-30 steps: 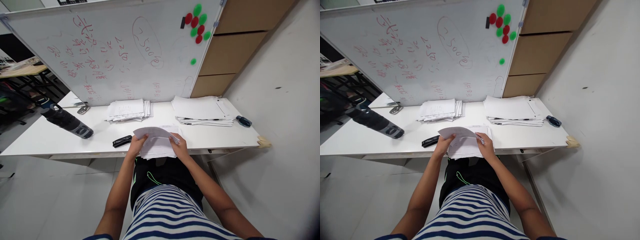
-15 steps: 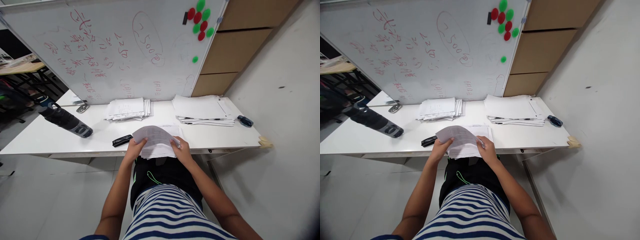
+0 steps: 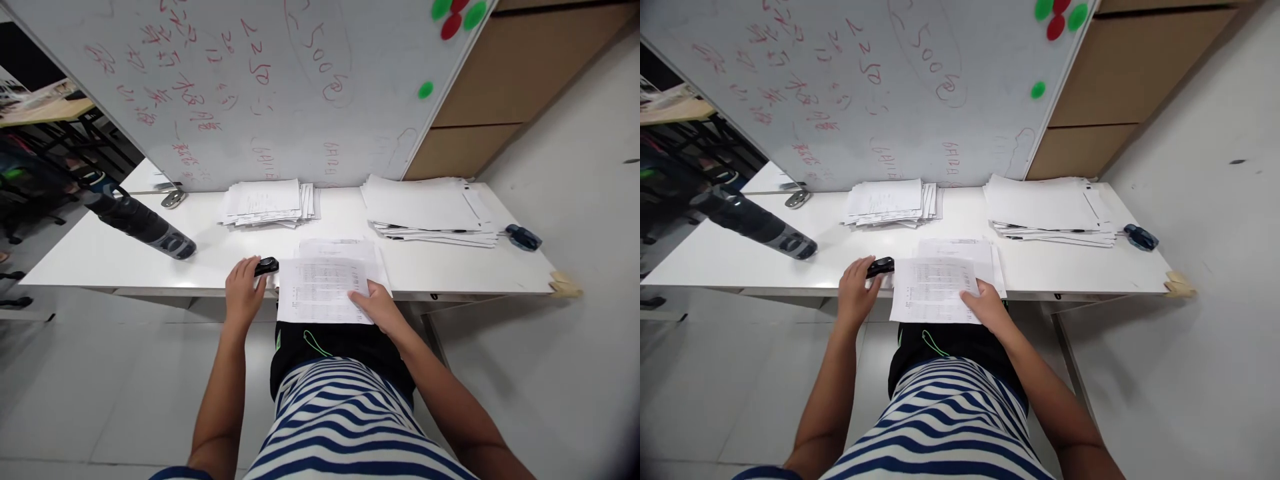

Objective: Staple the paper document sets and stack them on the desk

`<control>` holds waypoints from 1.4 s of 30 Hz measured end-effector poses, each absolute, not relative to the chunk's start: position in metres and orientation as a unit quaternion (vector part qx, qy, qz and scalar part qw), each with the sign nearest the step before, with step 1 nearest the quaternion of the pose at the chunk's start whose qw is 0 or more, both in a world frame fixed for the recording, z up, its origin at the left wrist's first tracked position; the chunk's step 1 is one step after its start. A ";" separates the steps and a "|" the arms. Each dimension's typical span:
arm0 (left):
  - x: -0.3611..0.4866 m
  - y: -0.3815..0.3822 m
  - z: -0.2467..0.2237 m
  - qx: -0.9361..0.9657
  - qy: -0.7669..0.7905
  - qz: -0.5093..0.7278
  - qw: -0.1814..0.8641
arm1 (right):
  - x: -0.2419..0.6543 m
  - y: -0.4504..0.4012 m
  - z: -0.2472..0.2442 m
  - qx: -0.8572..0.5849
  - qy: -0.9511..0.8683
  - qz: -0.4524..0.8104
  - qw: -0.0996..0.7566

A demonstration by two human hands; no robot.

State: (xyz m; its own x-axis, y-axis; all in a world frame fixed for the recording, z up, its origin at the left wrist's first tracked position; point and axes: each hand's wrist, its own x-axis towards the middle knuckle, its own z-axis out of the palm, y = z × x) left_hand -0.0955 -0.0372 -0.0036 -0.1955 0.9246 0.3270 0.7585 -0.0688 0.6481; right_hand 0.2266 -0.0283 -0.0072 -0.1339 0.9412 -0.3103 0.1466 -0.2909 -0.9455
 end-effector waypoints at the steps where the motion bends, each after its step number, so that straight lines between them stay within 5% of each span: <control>1: -0.102 -0.029 -0.007 0.641 0.677 0.353 0.075 | 0.223 -0.025 -0.005 -0.561 -0.489 0.574 0.341; 7: -0.118 -0.003 -0.027 0.649 0.730 0.211 0.026 | 0.206 -0.014 0.005 -0.568 -0.525 0.551 0.312; 29: -0.130 -0.014 -0.009 0.699 0.666 0.219 0.138 | 0.167 -0.007 0.005 -0.519 -0.594 0.526 0.318; 36: -0.129 -0.008 0.023 0.638 0.698 0.212 0.245 | 0.166 -0.008 0.006 -0.521 -0.595 0.522 0.319; 42: -0.106 0.024 0.033 0.599 0.746 0.241 0.167 | 0.169 -0.008 0.004 -0.526 -0.602 0.504 0.327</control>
State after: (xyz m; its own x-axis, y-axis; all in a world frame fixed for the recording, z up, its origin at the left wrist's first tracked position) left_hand -0.1056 0.0239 0.0332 -0.2277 0.9729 0.0392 0.8121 0.1675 0.5590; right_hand 0.1689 -0.0079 0.0040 -0.2324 0.9630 -0.1365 0.3030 -0.0617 -0.9510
